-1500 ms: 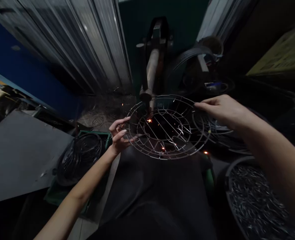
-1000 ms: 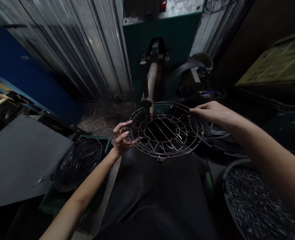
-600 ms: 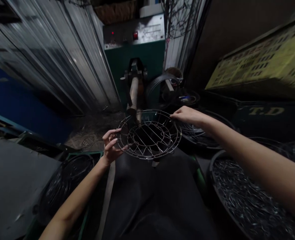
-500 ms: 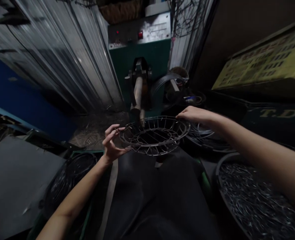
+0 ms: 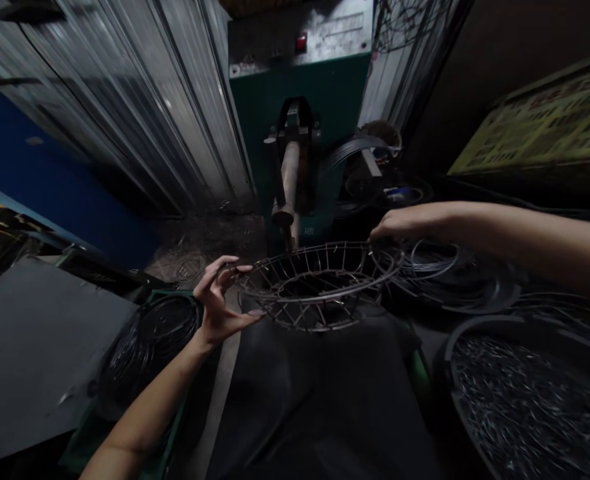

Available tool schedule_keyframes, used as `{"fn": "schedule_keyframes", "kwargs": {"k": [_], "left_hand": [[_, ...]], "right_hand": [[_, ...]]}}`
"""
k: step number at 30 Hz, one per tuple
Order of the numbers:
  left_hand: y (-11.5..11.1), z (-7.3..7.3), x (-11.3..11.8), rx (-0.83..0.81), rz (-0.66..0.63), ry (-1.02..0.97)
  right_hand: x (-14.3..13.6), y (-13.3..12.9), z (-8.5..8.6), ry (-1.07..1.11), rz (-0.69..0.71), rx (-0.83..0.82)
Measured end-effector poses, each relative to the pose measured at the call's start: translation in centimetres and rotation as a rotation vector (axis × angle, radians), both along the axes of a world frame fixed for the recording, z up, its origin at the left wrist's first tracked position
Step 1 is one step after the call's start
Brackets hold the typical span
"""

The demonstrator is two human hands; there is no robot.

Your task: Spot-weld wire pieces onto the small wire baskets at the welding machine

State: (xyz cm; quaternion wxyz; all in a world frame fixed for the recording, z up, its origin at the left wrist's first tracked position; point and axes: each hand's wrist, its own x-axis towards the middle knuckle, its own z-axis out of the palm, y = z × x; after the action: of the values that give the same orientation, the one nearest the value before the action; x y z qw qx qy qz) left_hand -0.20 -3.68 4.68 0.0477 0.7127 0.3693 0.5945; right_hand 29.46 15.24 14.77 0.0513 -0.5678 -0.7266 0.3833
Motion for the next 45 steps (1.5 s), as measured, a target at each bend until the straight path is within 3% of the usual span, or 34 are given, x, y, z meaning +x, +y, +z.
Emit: {"fn": "schedule_keyframes", "kwargs": {"k": [2, 4, 6, 8, 10, 12, 13, 16, 19, 25, 29, 38, 45], "left_hand": [[-1.8, -0.4, 0.0, -0.035, -0.034, -0.018], [-3.5, -0.9, -0.3, -0.054, -0.074, 0.016], [-4.6, -1.4, -0.9, -0.055, -0.112, 0.173], [-5.4, -1.8, -1.6, -0.076, -0.132, 0.379], [-5.8, -2.1, -2.1, -0.12, -0.123, 0.527], [-6.0, -2.5, -2.1, -0.166, -0.101, 0.624], [-6.0, -2.7, -1.8, -0.194, -0.098, 0.667], [-5.8, -3.7, -0.8, -0.254, -0.128, 0.733], [-5.6, -4.7, 0.1, -0.278, -0.182, 0.662], [-6.4, -3.8, 0.5, -0.262, -0.077, 0.598], [-6.5, -3.3, 1.3, -0.114, 0.036, 0.581], [-4.2, -4.2, 3.3, 0.197, -0.058, 0.749], [-4.0, -3.1, 3.1, 0.185, -0.11, 0.725]], "right_hand": [[0.3, -2.1, -2.0, -0.046, 0.044, -0.278], [0.3, -4.5, -4.7, -0.023, 0.03, -0.428], [-0.1, -6.6, -7.5, 0.026, 0.03, -0.556], [-1.1, -8.1, -9.7, -0.056, 0.056, -0.526], [-2.4, -9.5, -10.7, -0.192, 0.074, -0.254], [-4.0, -11.3, -10.6, -0.127, 0.09, -0.037], [-4.9, -12.3, -10.3, 0.001, 0.124, -0.016], [-7.4, -15.1, -9.5, 0.391, 0.266, -0.11], [-9.0, -16.4, -10.0, 0.504, 0.269, -0.188], [-8.7, -16.2, -11.3, 0.413, 0.132, -0.257], [-8.3, -15.8, -11.6, 0.393, 0.118, -0.264], [-8.5, -16.2, -11.0, 0.419, 0.115, -0.247], [-8.2, -16.5, -10.3, 0.458, 0.131, -0.268]]}}
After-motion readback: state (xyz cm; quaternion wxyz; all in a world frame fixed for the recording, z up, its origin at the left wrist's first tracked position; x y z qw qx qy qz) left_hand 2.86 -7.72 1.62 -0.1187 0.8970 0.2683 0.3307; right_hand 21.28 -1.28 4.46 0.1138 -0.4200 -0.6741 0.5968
